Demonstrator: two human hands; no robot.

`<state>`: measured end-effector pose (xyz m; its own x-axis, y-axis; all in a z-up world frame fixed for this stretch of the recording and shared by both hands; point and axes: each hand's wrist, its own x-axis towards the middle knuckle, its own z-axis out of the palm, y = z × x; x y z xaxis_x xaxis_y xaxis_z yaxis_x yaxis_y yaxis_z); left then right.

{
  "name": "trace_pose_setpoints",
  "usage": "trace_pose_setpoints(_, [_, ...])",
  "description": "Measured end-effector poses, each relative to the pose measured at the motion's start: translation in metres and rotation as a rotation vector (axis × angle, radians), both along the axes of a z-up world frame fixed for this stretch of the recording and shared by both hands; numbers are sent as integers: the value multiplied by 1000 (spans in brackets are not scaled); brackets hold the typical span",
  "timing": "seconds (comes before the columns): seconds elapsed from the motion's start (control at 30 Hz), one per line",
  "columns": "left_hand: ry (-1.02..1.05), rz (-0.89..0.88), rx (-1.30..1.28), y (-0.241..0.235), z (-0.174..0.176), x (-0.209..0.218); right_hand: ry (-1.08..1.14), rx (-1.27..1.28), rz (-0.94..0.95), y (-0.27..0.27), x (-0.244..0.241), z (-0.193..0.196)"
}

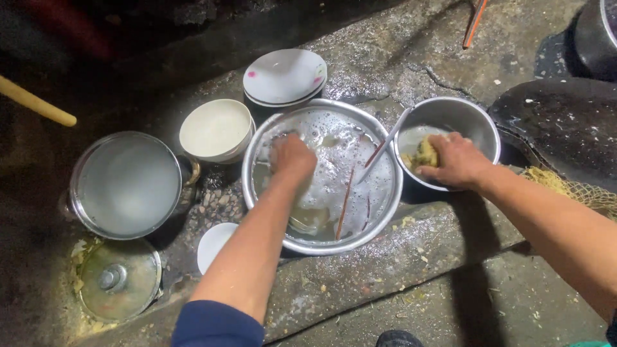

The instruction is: The person washes various dishes and utensils in a large metal basin filled with soapy water. They scrub plates, bowls, chopsticks, and a ladle using a yellow sponge, rinsing them under a running tap and placing the clean items into a smaller metal bowl.

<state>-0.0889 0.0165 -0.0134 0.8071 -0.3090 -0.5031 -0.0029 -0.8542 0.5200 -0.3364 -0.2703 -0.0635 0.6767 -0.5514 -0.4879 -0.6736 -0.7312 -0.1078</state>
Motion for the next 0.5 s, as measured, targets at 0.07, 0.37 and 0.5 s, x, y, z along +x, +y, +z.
trace_pose_setpoints(0.07, [67,-113,134,6,5,-16,47,9,53,15,8,12])
trace_pose_setpoints(0.37, [172,-50,84,19,-48,-25,66,19,109,-4,16,-15])
trace_pose_setpoints(0.5, [74,67,41,17,-6,-26,76,-8,103,12,17,3])
